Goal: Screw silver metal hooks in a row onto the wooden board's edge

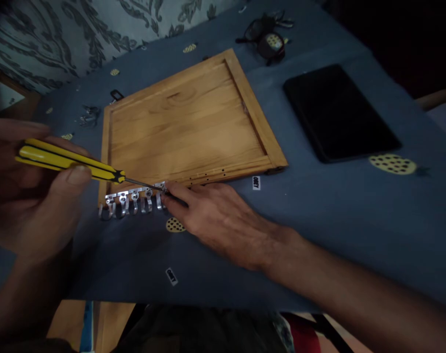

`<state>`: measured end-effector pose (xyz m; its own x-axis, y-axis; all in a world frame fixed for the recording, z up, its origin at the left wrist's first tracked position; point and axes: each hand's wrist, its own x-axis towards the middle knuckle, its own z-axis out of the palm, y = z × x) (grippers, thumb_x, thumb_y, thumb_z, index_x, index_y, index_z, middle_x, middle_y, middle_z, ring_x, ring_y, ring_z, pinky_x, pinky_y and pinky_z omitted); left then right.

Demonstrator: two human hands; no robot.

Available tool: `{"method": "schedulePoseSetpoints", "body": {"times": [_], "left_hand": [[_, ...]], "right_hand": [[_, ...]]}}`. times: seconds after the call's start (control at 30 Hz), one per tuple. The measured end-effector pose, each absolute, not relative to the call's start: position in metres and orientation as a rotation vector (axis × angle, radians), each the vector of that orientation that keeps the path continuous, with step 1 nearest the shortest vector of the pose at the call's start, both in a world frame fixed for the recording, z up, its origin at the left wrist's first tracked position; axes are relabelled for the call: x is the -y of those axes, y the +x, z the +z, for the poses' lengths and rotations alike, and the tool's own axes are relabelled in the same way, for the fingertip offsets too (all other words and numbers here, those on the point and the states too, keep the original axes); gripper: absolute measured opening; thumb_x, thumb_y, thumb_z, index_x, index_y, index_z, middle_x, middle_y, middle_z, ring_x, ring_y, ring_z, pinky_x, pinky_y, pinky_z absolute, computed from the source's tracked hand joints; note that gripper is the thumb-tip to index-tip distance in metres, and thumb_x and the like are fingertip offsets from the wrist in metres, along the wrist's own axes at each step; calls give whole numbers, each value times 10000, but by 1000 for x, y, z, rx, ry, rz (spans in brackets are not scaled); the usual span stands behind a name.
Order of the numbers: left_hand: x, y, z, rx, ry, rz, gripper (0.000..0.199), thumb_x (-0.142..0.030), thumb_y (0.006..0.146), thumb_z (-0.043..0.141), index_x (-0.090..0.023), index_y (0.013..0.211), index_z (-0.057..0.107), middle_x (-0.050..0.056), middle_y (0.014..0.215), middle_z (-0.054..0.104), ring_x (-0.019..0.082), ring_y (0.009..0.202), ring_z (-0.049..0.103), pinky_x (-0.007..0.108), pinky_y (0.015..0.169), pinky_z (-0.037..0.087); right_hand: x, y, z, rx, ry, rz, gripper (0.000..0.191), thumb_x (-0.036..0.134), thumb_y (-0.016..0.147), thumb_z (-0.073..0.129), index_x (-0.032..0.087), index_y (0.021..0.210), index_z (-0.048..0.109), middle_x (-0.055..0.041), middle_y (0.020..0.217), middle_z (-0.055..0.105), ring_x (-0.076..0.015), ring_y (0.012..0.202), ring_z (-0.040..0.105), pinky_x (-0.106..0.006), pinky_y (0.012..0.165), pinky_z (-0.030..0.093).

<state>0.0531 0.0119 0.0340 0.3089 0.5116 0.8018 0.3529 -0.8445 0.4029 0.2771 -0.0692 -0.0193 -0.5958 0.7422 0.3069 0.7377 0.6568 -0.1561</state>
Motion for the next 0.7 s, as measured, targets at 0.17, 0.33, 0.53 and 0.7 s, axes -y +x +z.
{"method": "schedulePoseSetpoints", "body": {"times": [0.17, 0.33, 0.53, 0.7], "left_hand": [[-10, 54, 36, -806, 2432, 1534, 461, -236, 725, 872, -216, 1155, 710, 7, 1079, 676, 158, 856, 741, 351, 708, 691], [-4, 55, 44, -892, 2419, 1392, 365, -231, 807, 828, -249, 1150, 704, 8, 1107, 651, 158, 907, 731, 348, 700, 696], [-2, 57, 46, -895, 2481, 1368, 296, -272, 823, 831, -227, 1083, 697, -11, 1102, 629, 104, 853, 690, 295, 665, 670], [-1, 60, 46, -892, 2477, 1359, 310, -253, 816, 836, -213, 1082, 681, -5, 1101, 609, 94, 869, 666, 240, 637, 621]], "right_hand": [[69, 276, -18, 2549, -1186, 38, 443, -7, 861, 534, 174, 1244, 665, -113, 1342, 698, -208, 802, 736, -352, 659, 597], [68, 276, -18, 2541, -1172, 50, 394, -5, 868, 550, 151, 1208, 676, -130, 1341, 696, -225, 814, 743, -374, 660, 609], [67, 275, -20, 2559, -1203, 49, 406, 11, 890, 530, 183, 1233, 662, -104, 1345, 698, -200, 838, 736, -343, 689, 599], [68, 276, -22, 2530, -1179, 64, 412, 7, 880, 561, 163, 1249, 658, -129, 1345, 692, -213, 822, 734, -357, 678, 595]]}}
